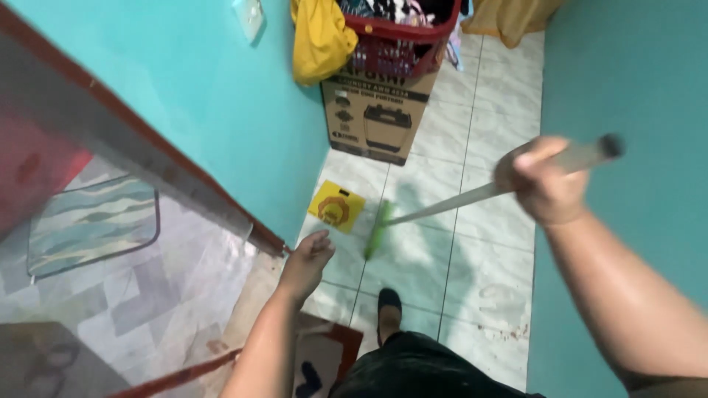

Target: Sorting items and then sweeping a tiled floor with a broom.

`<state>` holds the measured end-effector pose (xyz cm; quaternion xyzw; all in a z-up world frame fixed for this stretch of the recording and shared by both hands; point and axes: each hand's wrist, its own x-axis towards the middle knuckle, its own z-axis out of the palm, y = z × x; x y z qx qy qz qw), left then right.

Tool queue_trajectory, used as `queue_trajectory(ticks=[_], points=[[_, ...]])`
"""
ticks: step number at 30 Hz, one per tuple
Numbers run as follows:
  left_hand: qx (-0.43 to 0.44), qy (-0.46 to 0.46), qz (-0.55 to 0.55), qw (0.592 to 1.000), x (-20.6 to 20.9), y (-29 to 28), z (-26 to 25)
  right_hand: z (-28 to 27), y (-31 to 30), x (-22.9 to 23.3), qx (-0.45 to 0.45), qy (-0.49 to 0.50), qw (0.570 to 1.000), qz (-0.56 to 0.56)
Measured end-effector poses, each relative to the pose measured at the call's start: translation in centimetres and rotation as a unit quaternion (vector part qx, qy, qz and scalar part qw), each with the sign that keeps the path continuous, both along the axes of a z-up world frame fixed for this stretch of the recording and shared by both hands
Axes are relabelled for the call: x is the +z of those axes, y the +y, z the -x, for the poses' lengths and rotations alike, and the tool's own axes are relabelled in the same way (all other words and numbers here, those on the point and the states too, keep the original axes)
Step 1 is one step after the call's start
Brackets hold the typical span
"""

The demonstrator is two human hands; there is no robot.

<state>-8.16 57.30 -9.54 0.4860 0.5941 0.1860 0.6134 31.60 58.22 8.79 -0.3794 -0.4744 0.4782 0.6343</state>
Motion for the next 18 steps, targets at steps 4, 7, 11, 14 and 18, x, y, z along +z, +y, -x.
queue_trajectory(ticks=[4, 7, 11, 14, 18], points=[[0.016, 0.018, 0.038, 0.999, 2.0, 4.4, -3.3, -3.2, 5.0, -4.3, -0.043, -0.08, 0.994, 0.057], [0.022, 0.02, 0.046, 0.999, 0.5, 7.6, -5.2, -7.5, 8.1, -5.3, -0.066, -0.073, 0.99, 0.099], [0.031, -0.006, 0.023, 0.999, -0.8, 10.2, -9.0, -13.4, 8.8, -5.4, -0.111, -0.069, 0.981, 0.145], [-0.008, -0.01, -0.01, 1.0, -2.3, 12.3, -11.1, -12.2, 8.3, -3.7, -0.132, -0.067, 0.979, 0.143], [-0.055, -0.042, -0.019, 0.997, -0.8, 16.8, -14.5, -7.6, 9.4, 0.5, -0.141, -0.074, 0.982, 0.098]])
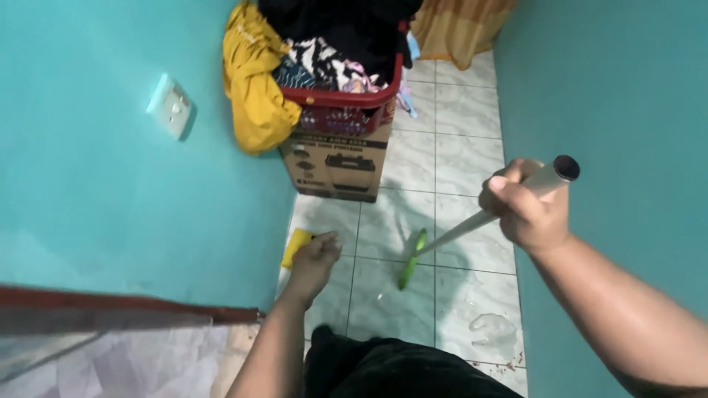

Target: Sorting items and then sweeping a tiled floor with a broom.

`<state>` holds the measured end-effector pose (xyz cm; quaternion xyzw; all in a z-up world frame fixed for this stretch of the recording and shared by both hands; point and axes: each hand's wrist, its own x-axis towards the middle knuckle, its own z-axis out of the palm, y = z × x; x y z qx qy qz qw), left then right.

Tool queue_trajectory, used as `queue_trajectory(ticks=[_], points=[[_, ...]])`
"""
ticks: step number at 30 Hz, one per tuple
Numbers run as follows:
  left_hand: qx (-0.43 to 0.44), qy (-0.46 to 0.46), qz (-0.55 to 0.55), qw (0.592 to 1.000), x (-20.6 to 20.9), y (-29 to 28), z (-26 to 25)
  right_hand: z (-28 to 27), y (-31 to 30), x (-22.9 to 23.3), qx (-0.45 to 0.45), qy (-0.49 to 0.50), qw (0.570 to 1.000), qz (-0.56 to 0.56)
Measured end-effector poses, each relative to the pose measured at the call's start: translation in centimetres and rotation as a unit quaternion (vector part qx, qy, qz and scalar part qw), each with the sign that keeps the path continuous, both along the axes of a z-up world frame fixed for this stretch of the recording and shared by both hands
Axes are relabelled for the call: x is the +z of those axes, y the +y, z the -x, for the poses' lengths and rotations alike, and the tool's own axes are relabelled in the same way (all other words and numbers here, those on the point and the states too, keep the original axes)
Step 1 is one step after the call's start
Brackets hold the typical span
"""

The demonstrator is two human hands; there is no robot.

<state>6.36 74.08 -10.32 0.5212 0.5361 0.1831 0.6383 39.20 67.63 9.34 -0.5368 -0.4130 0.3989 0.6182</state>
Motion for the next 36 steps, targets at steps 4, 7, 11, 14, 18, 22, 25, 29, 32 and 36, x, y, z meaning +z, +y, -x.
queue_trajectory(ticks=[4, 7, 11, 14, 18, 22, 25, 29, 32, 36], points=[[-0.002, 0.009, 0.046, 0.999, 1.7, 4.6, -2.6, 2.3, 2.9, -0.5, 0.028, -0.008, 0.996, -0.09], [0.031, -0.012, 0.079, 0.996, 2.2, 8.0, -4.4, 3.7, 5.8, -7.5, 0.063, -0.021, 0.986, -0.156], [0.013, 0.001, 0.083, 0.996, -0.4, 13.4, -5.7, 9.2, 9.8, -14.8, 0.05, -0.229, 0.959, -0.161], [-0.028, 0.008, 0.023, 0.999, -4.4, 17.7, -6.6, 5.9, 9.3, -24.2, 0.003, -0.096, 0.995, 0.017], [-0.088, 0.017, 0.044, 0.995, -2.3, 21.6, -7.7, 0.0, 7.8, -18.8, -0.092, -0.134, 0.987, 0.008], [-0.151, -0.007, 0.066, 0.986, -6.2, 22.6, -10.8, -2.6, 6.1, -10.5, -0.141, -0.088, 0.985, 0.037], [-0.233, -0.029, 0.033, 0.971, -8.2, 22.0, -13.7, -1.5, 5.4, -7.6, -0.139, -0.168, 0.973, 0.078], [-0.363, -0.101, 0.012, 0.926, -11.9, 18.6, -18.6, 2.4, 4.2, -5.9, -0.183, -0.298, 0.932, 0.096], [-0.533, -0.032, -0.087, 0.841, -0.9, 14.5, -21.2, 5.5, 2.0, -2.1, -0.247, -0.275, 0.927, 0.061], [-0.637, -0.195, -0.19, 0.721, -0.2, 3.9, -23.2, 9.0, -2.6, 3.3, -0.386, -0.183, 0.888, 0.169]])
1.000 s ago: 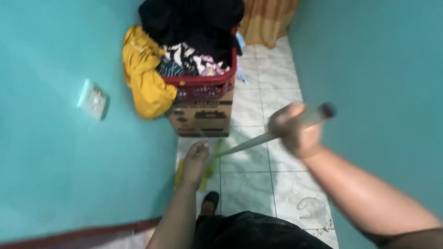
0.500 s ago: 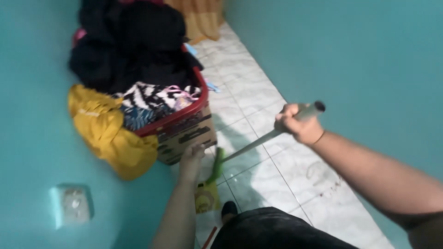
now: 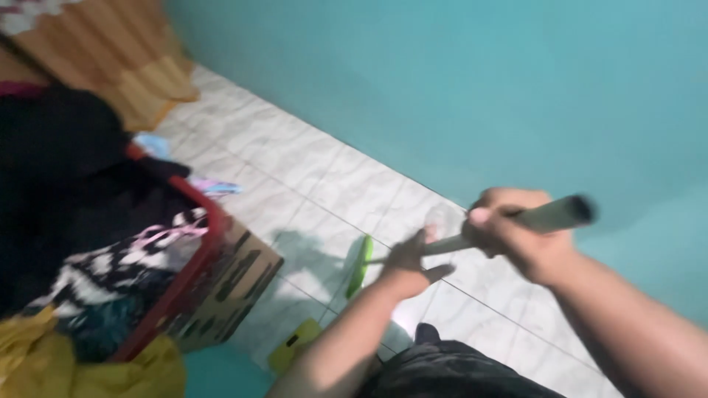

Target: Sorting items and then sweeping a tiled floor with a broom.

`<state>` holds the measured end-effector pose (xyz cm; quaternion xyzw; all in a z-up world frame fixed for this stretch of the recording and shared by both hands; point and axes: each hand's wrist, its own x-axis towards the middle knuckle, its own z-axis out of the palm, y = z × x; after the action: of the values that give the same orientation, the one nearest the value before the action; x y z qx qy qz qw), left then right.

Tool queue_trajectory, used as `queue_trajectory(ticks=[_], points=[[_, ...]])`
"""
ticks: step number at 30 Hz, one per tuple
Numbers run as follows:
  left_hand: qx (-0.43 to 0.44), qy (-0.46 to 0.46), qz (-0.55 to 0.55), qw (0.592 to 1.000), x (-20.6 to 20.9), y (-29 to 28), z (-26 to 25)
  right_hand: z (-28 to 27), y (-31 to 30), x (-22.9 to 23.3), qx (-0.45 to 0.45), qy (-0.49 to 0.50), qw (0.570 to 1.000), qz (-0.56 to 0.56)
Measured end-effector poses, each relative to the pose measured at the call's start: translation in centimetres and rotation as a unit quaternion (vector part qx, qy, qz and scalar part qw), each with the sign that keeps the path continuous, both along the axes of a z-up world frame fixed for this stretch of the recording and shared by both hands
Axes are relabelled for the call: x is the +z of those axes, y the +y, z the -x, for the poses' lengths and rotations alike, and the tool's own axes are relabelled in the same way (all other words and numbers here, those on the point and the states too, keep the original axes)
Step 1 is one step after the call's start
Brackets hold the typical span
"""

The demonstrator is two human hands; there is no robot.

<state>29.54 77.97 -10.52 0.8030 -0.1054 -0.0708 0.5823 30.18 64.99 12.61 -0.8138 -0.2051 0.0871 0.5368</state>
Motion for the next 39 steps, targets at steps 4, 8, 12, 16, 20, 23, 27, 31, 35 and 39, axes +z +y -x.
queue_trajectory(ticks=[4, 8, 12, 16, 20, 23, 27, 31, 35, 39], points=[[-0.209, 0.098, -0.045, 0.972, 3.7, -6.9, -0.1, 2.3, -3.6, 4.4, -0.043, 0.011, 0.973, -0.228], [-0.305, 0.06, -0.145, 0.939, 2.3, -12.0, 0.3, 4.2, -10.2, 0.7, -0.125, 0.051, 0.966, -0.223], [-0.292, 0.003, -0.171, 0.941, -4.1, -13.6, -1.7, 6.0, -13.2, -1.8, -0.123, 0.065, 0.984, -0.109], [-0.154, -0.014, -0.235, 0.96, -8.9, -15.6, -4.4, 6.1, -16.4, -4.2, -0.036, 0.014, 0.997, -0.069], [-0.098, -0.086, -0.141, 0.981, -5.3, -19.7, -4.9, 6.9, -24.1, -5.8, -0.07, 0.013, 0.996, -0.059], [-0.16, -0.019, -0.066, 0.985, 2.7, -27.0, -3.6, 9.5, -35.5, -3.2, -0.095, 0.003, 0.98, -0.175], [-0.288, 0.008, 0.07, 0.955, 11.4, -38.4, -0.7, 13.2, -50.5, 6.7, -0.342, 0.113, 0.932, 0.027], [-0.409, -0.069, 0.06, 0.908, 12.3, -50.2, 1.3, 12.9, -55.6, 9.4, -0.187, 0.055, 0.975, 0.111], [-0.366, -0.24, 0.047, 0.898, 5.9, -57.8, 1.9, 8.7, -46.3, 8.4, -0.204, -0.083, 0.952, 0.211], [-0.318, -0.238, 0.055, 0.916, 3.5, -56.6, -0.9, 8.0, -46.3, 6.7, -0.179, -0.092, 0.957, 0.209]])
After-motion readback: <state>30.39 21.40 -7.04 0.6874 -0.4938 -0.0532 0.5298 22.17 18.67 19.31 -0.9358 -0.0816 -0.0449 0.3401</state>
